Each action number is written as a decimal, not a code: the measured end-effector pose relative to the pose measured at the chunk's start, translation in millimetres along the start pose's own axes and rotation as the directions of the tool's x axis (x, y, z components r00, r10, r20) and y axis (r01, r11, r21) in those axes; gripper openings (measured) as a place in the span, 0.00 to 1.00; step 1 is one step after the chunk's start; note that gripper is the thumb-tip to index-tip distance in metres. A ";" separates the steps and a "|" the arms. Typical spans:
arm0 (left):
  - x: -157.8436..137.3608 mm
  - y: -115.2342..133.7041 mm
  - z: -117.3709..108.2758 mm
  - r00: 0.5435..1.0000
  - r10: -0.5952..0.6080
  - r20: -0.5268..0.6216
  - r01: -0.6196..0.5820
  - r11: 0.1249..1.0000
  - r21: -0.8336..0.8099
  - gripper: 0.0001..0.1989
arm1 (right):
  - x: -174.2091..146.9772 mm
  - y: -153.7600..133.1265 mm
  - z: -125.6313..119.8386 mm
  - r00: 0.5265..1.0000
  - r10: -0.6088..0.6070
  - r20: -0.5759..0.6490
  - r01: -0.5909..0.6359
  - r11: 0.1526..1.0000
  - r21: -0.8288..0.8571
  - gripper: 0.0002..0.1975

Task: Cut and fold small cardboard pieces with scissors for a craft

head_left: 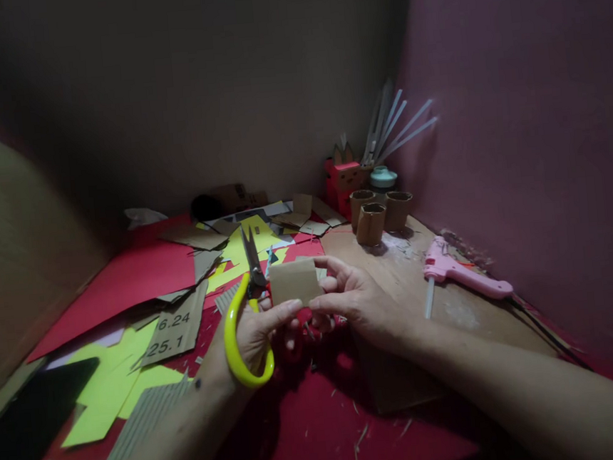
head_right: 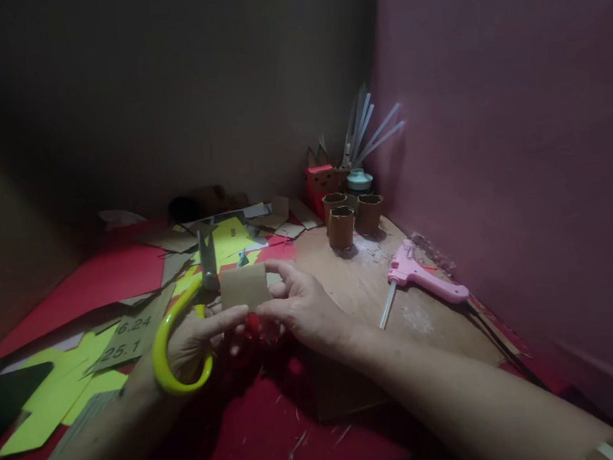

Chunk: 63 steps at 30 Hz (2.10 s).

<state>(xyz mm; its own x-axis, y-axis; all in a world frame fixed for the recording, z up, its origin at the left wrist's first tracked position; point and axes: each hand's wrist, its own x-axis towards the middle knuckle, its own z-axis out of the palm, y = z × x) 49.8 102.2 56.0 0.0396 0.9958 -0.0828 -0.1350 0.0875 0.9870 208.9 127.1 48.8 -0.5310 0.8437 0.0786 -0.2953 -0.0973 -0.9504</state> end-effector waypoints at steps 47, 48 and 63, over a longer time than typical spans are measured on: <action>-9.3 -0.4 -9.7 0.953 0.284 -0.110 -0.283 0.959 0.019 0.26 | -6.1 -6.6 6.5 0.957 -0.281 0.073 0.281 0.835 -0.473 0.15; -8.8 0.0 -9.1 0.955 0.276 -0.112 -0.277 0.961 0.006 0.26 | -6.0 -6.6 6.5 0.962 -0.259 0.083 0.269 0.862 -0.430 0.14; -10.9 4.9 -5.3 0.961 0.235 -0.142 -0.244 0.968 -0.050 0.28 | -2.6 4.0 4.5 0.995 -0.051 0.088 0.055 0.998 -0.039 0.13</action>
<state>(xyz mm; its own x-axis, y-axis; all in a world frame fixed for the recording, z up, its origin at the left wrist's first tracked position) 43.5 91.9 60.9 -0.1346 0.9819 0.1330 -0.1904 -0.1573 0.9690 205.5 122.1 46.2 -0.5830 0.7979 0.1531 -0.2930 -0.0307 -0.9556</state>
